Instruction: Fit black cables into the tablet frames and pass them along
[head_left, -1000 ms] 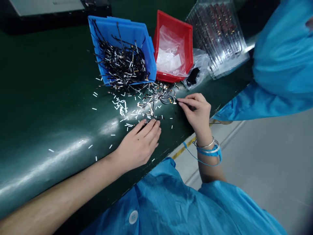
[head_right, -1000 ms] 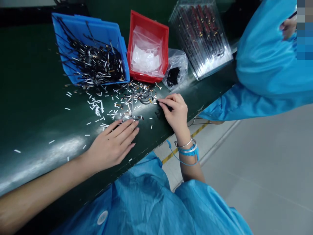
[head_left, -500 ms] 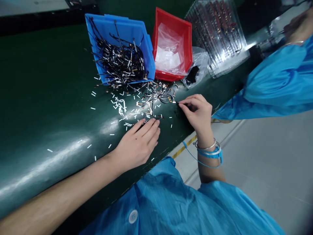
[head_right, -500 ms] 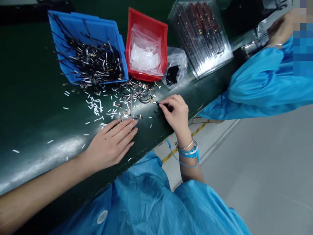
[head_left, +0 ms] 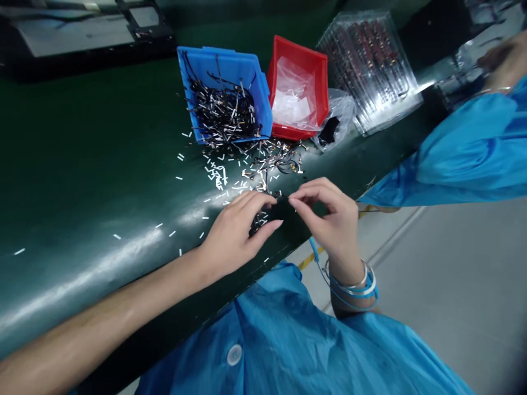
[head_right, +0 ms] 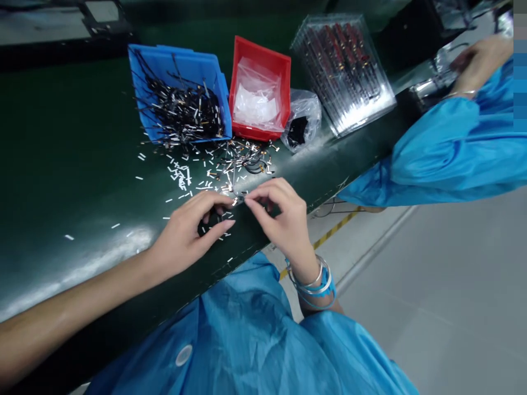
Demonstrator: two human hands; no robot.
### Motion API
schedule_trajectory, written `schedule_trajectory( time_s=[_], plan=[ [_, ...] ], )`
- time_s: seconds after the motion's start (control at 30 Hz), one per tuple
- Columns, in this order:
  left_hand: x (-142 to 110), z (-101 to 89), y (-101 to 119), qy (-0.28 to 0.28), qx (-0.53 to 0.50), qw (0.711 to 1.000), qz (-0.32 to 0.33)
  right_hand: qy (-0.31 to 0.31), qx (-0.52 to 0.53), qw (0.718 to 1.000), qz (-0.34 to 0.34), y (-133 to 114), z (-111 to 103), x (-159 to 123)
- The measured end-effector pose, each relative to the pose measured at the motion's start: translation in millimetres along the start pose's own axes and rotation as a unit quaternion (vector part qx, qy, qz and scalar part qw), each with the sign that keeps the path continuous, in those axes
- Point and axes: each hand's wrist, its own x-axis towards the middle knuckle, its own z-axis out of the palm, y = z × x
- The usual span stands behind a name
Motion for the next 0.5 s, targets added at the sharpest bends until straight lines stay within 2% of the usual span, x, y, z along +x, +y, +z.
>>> schedule_trajectory(
  time_s=[0.13,0.23,0.33,0.4,0.5],
  plan=[
    [3,-5.9,8,-0.018,-0.143,0.985,-0.098,-0.029,0.042,0.998,-0.032,-23,12,-8],
    [3,-7.4,6,-0.037,-0.272,0.95,-0.146,-0.011,0.047,0.996,-0.071,-23,16,-12],
    [3,-6.2,-1,-0.11,-0.398,0.89,-0.191,0.019,0.039,0.992,-0.116,-20,16,-19],
    [3,-5.0,-5,-0.17,-0.445,0.855,-0.206,0.033,0.036,0.99,-0.134,-19,14,-25],
    [5,-5.6,-6,-0.237,-0.469,0.824,-0.215,0.036,0.034,0.987,-0.154,-20,12,-32]
  ],
)
